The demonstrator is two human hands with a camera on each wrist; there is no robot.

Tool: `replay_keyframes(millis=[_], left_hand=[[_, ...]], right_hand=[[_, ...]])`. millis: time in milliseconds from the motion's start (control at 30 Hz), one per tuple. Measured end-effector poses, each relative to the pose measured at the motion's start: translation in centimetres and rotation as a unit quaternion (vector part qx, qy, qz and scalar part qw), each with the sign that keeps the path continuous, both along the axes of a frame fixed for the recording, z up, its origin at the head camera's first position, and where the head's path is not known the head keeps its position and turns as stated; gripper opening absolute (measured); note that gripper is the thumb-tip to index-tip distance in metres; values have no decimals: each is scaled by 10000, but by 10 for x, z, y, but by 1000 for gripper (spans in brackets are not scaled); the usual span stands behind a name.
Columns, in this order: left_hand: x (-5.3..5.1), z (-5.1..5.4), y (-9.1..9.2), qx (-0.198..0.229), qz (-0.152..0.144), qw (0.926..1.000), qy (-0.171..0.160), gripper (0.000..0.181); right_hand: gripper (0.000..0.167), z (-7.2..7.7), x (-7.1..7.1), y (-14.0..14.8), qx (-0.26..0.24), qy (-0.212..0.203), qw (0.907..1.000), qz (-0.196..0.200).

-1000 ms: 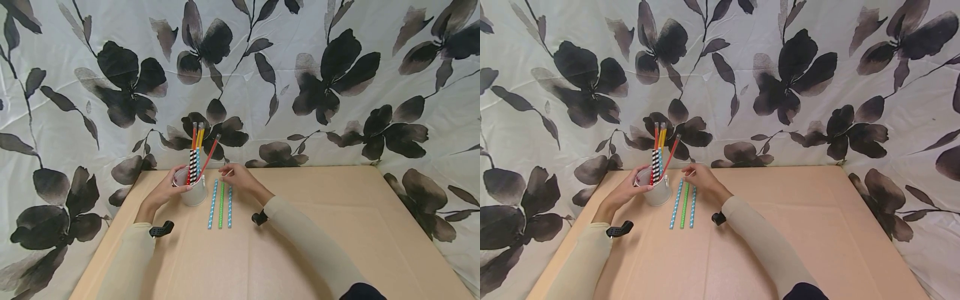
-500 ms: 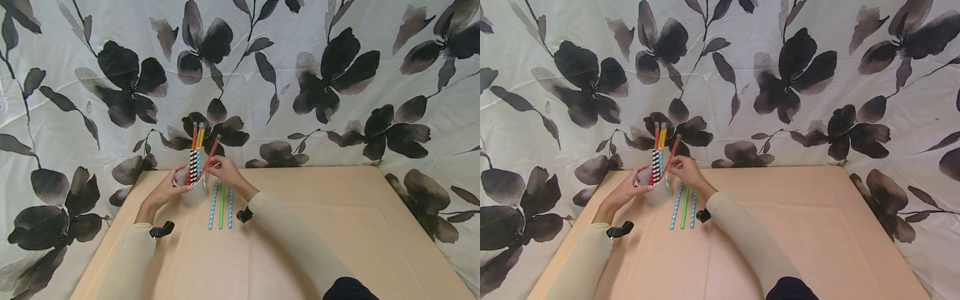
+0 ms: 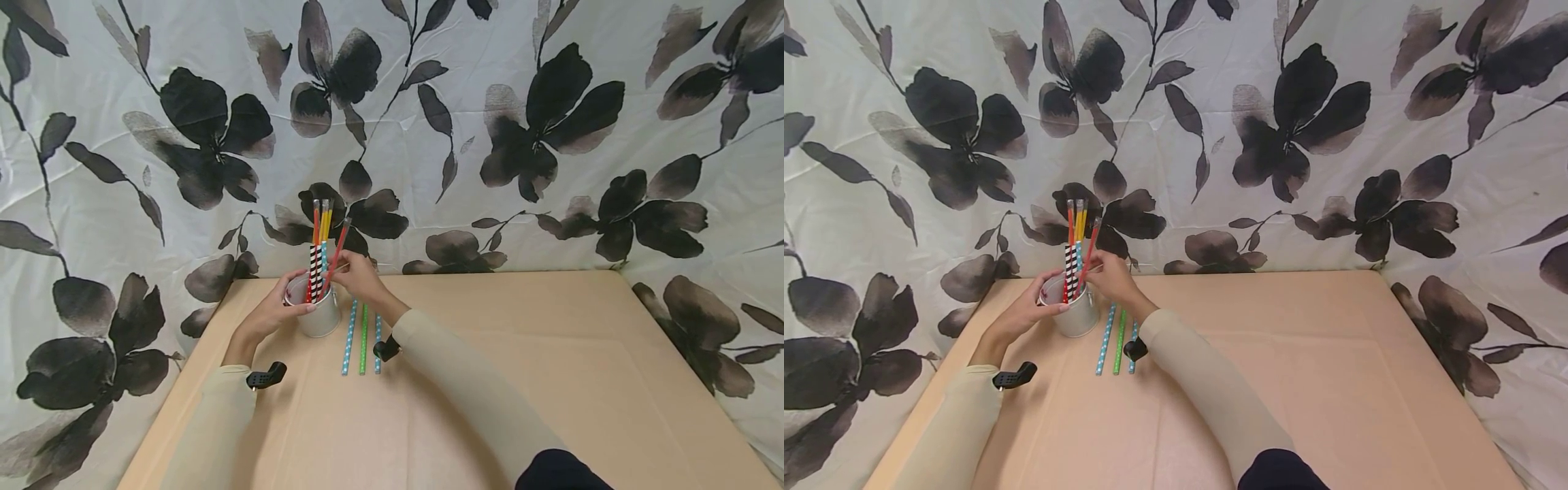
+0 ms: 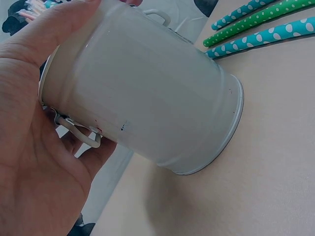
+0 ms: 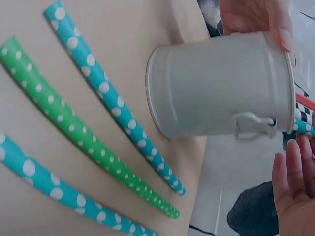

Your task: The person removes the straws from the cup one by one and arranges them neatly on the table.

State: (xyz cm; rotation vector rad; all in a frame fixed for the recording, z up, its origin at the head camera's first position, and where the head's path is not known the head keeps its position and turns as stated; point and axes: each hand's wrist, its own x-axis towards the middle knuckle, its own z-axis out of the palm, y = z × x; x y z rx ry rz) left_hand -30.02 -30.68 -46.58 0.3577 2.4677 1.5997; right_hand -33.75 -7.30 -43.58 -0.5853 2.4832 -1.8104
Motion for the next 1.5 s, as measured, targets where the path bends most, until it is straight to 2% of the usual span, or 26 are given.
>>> replay_keyframes(millis=[200,633,833,1100,1200,1333,1500], left_hand=[[1,1,2,6,0,10000,26,90],[2,1,0,31,42,10000,17,88],[4,1,-2,8,-7,10000,86,89],[5,0,-3,-28,-22,10000,75,88],[4,1,-4,-47,-11,10000,49,88],[5,3,-5,-174,-22,9998,69,89],[5,4,-7,-202,-35,9998,44,90]], right_hand=[[27,0,4,-9,-94,91,9996,-254],[25,-7,6,-19,316,112,9965,-770],[25,-11,7,-23,557,120,9952,-792],[24,-9,8,-25,751,146,9940,-787],[23,-7,10,-25,695,72,9944,-792],[23,-4,12,-24,350,0,9964,-770],[23,2,13,-18,37,181,9970,-746]])
